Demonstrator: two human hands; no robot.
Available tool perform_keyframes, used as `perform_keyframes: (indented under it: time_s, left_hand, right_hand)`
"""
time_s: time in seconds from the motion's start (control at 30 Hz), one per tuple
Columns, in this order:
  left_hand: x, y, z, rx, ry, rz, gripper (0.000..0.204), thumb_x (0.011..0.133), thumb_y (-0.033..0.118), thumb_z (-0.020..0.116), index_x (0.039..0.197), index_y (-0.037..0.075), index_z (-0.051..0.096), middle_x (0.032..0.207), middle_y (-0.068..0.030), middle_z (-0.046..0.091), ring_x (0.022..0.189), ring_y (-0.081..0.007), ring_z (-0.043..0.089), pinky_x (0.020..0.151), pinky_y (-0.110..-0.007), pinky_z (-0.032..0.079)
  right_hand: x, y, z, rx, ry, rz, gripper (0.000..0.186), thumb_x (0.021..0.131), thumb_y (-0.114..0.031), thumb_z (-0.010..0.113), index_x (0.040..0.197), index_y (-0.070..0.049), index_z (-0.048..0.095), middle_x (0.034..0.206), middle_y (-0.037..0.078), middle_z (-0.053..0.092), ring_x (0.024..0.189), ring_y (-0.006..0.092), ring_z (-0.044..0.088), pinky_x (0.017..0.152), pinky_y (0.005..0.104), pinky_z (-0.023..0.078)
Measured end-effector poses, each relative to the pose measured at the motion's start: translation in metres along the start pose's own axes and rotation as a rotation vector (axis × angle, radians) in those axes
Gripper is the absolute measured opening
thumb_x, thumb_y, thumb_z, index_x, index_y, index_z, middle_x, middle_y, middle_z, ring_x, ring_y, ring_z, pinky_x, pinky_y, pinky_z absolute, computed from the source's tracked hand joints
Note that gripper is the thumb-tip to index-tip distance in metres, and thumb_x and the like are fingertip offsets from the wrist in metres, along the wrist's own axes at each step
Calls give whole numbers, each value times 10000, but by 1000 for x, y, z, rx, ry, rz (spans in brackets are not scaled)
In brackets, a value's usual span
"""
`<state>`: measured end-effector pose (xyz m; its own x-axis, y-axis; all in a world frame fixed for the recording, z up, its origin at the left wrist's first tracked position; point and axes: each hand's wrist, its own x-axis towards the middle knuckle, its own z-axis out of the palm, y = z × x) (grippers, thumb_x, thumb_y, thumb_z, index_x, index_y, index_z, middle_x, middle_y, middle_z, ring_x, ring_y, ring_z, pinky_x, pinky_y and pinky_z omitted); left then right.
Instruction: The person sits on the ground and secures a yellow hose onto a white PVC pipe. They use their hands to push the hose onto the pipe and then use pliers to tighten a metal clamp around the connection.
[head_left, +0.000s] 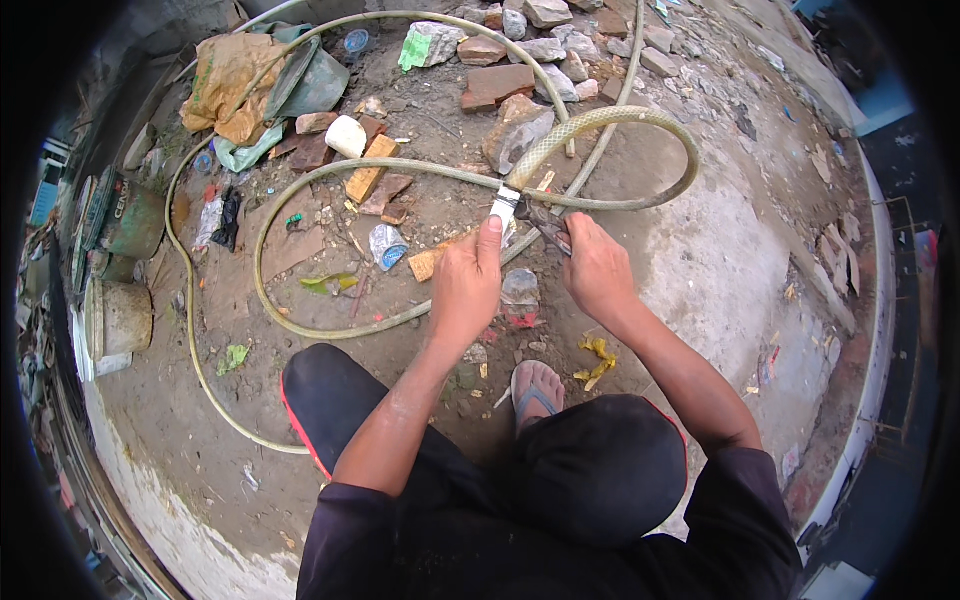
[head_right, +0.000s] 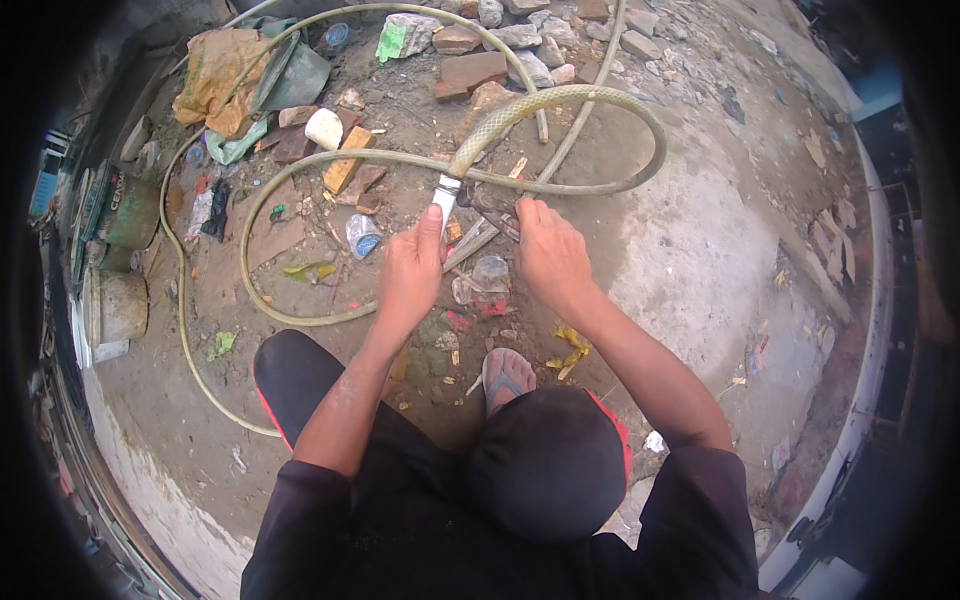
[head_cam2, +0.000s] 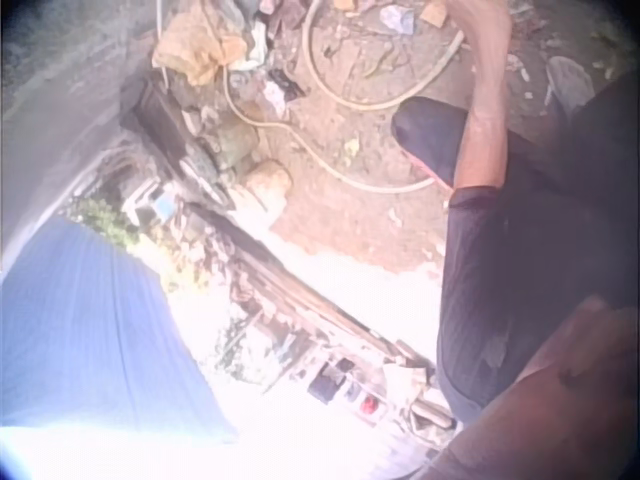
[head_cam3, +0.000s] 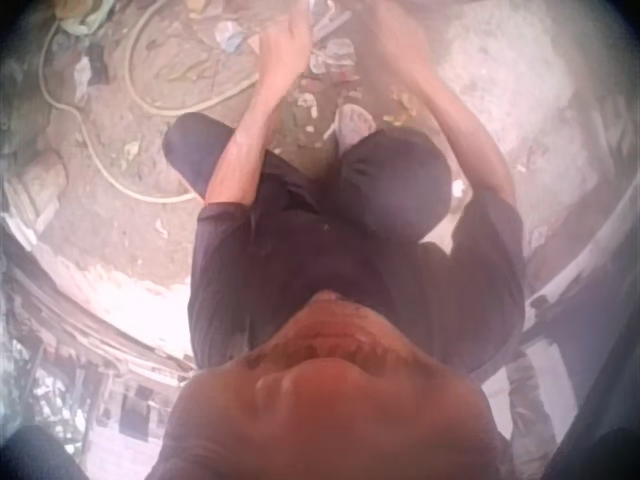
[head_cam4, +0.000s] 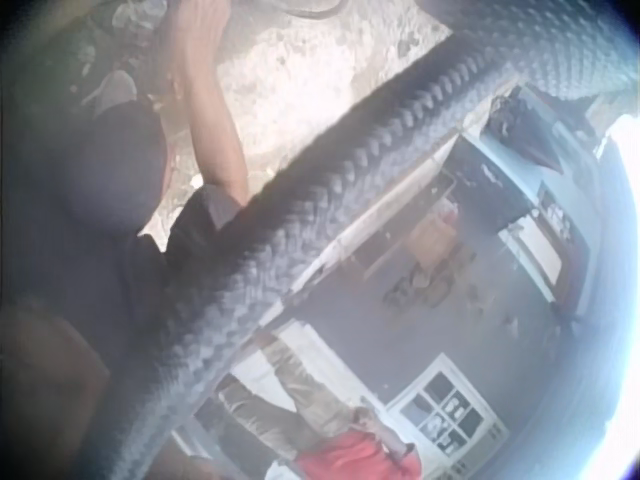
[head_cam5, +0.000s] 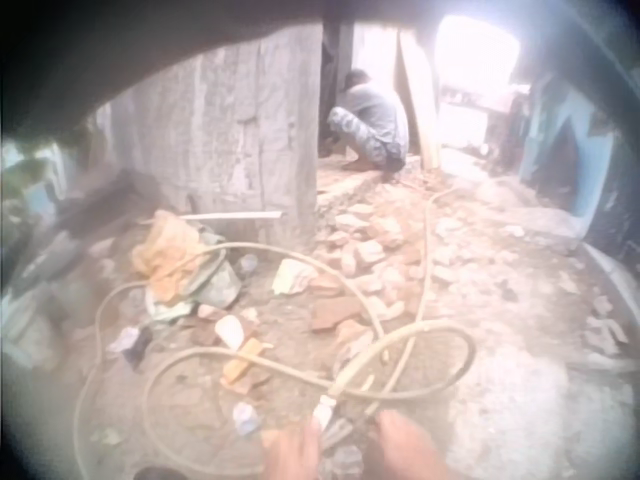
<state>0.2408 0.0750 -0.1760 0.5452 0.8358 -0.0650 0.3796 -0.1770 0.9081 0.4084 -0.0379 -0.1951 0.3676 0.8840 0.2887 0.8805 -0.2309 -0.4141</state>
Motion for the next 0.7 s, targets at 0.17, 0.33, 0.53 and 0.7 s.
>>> perform_keyframes:
  time_s: [0.17, 0.33, 0.53, 0.7]
  left_hand:
    - [7, -8, -19, -67, 25, 79, 651, 1101, 474, 434, 748, -48, 598, 547, -174, 495, 527, -278, 530, 556, -444, 416]
    - [18, -29, -53, -155, -38, 154, 664, 1098, 504, 440, 705, -16, 565, 547, -73, 474, 541, -159, 463, 529, -388, 381]
    - [14, -27, -70, -281, -216, 235, 682, 1081, 587, 402, 651, 66, 500, 559, 33, 437, 511, -65, 396, 474, -272, 274]
    - [6, -29, -72, -234, -191, 341, 704, 1048, 625, 421, 620, 69, 466, 525, 34, 407, 473, -75, 371, 450, -282, 251]
  right_hand:
    - [4, -27, -20, 466, -345, 42, 480, 987, -121, 585, 1436, 2, 469, 1139, 187, 672, 1101, 330, 671, 920, 452, 524]
    - [-11, -25, -46, 1430, -907, 326, 558, 1056, -260, 553, 1510, 31, 412, 1264, 184, 665, 1221, 309, 654, 1060, 439, 496]
    - [10, -11, -64, 1673, -1159, 350, 651, 1042, -350, 581, 1499, 77, 399, 1222, 199, 690, 1064, 353, 727, 947, 448, 574]
    - [46, -27, -109, 1236, -1449, 277, 605, 1035, -369, 588, 1483, 21, 476, 1216, 203, 718, 990, 241, 759, 853, 320, 602]
